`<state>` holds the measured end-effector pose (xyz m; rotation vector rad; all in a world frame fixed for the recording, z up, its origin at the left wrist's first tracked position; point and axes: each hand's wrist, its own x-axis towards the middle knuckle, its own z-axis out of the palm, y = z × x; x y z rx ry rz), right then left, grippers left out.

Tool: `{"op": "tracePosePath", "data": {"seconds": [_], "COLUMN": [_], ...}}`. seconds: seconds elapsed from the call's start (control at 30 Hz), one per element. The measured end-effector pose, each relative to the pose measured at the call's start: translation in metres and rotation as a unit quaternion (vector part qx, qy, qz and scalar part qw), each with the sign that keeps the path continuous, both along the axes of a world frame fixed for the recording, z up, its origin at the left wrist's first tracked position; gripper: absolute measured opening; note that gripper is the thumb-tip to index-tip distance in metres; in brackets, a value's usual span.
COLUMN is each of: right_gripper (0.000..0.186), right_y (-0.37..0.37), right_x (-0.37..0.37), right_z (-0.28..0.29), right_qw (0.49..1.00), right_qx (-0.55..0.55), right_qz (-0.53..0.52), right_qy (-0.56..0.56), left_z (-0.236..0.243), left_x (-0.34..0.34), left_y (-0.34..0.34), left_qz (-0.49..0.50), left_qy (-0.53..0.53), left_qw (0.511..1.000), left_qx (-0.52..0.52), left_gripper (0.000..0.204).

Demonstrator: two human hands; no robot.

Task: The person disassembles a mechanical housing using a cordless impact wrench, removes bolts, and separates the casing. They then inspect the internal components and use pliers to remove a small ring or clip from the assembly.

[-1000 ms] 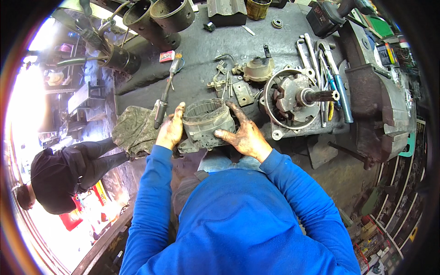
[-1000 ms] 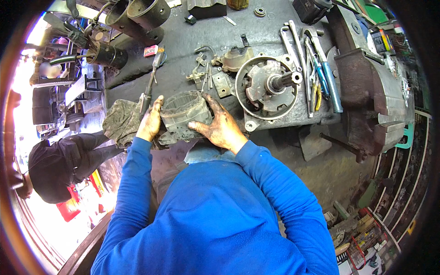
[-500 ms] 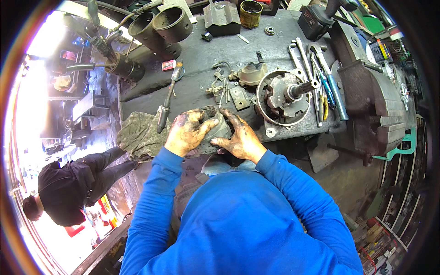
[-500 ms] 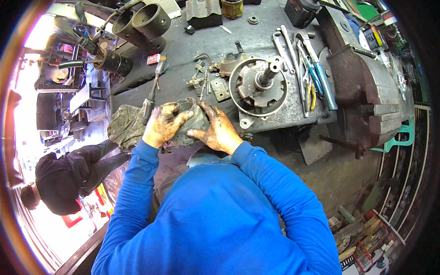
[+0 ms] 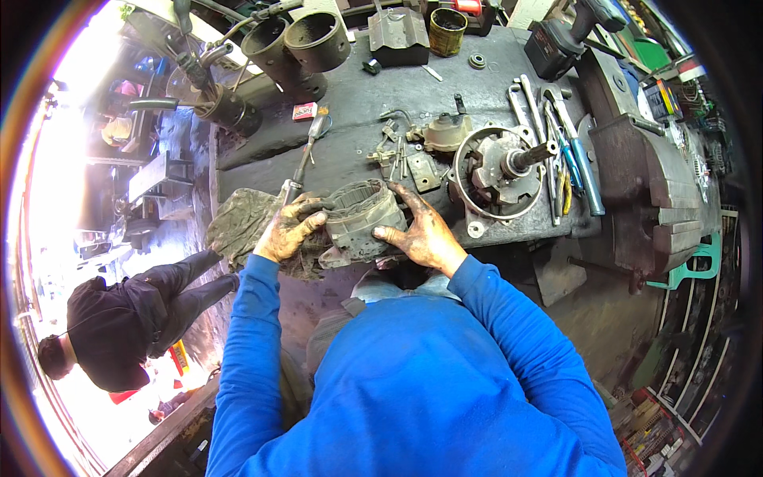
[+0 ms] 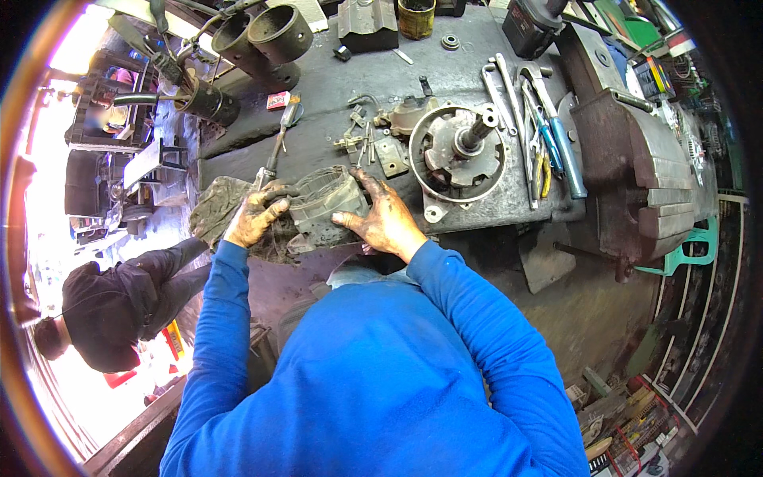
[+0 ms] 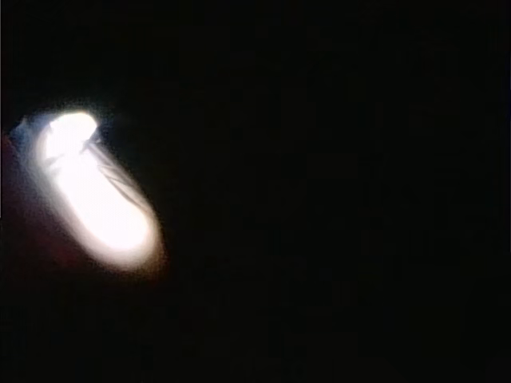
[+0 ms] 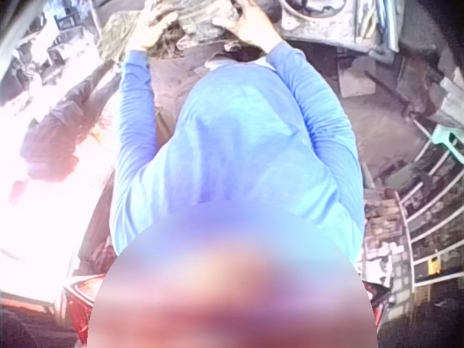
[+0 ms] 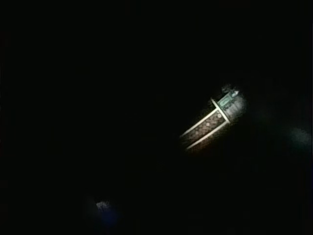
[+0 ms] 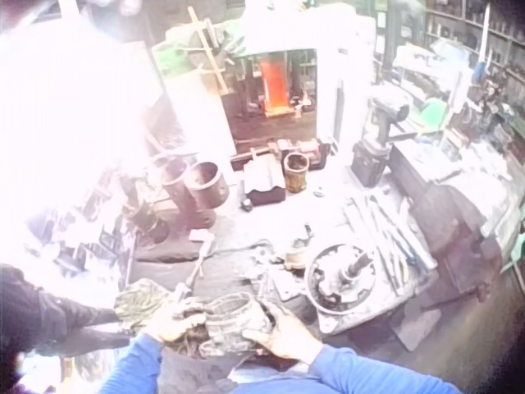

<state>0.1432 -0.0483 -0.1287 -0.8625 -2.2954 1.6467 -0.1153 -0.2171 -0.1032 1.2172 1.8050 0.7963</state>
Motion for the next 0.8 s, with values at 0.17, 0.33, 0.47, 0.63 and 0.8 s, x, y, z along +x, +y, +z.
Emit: {"op": "tracePosePath", "data": {"seconds": [0.17, 0.33, 0.47, 0.63, 0.8], "right_gripper": [0.088, 0.093, 0.094, 0.092, 0.091], "right_y": [0.002, 0.000, -0.001, -0.005, -0.012], "right_x": [-0.004, -0.005, -0.003, 0.004, 0.022], "right_z": [0.000, 0.001, 0.001, 0.012, 0.032], "right_qw": [1.000, 0.999, 0.999, 0.999, 0.993], "right_qx": [-0.012, 0.026, -0.013, -0.050, -0.100], "right_qz": [0.004, 0.003, -0.002, 0.007, 0.046], "right_qy": [-0.003, -0.021, -0.030, -0.011, 0.046], "left_z": [-0.028, -0.039, -0.037, -0.033, -0.017], "left_x": [0.004, 0.008, 0.027, 0.062, 0.081], "left_y": [-0.011, -0.013, -0.015, -0.013, -0.032], "left_qz": [0.091, 0.153, 0.177, 0.150, 0.162], "left_qy": [-0.133, -0.260, -0.333, -0.380, -0.351], "left_qw": [0.987, 0.953, 0.926, 0.912, 0.914], "left_qx": [0.018, 0.034, 0.015, 0.042, 0.123], "left_gripper": [0.036, 0.040, 0.093, 0.107, 0.117]}}
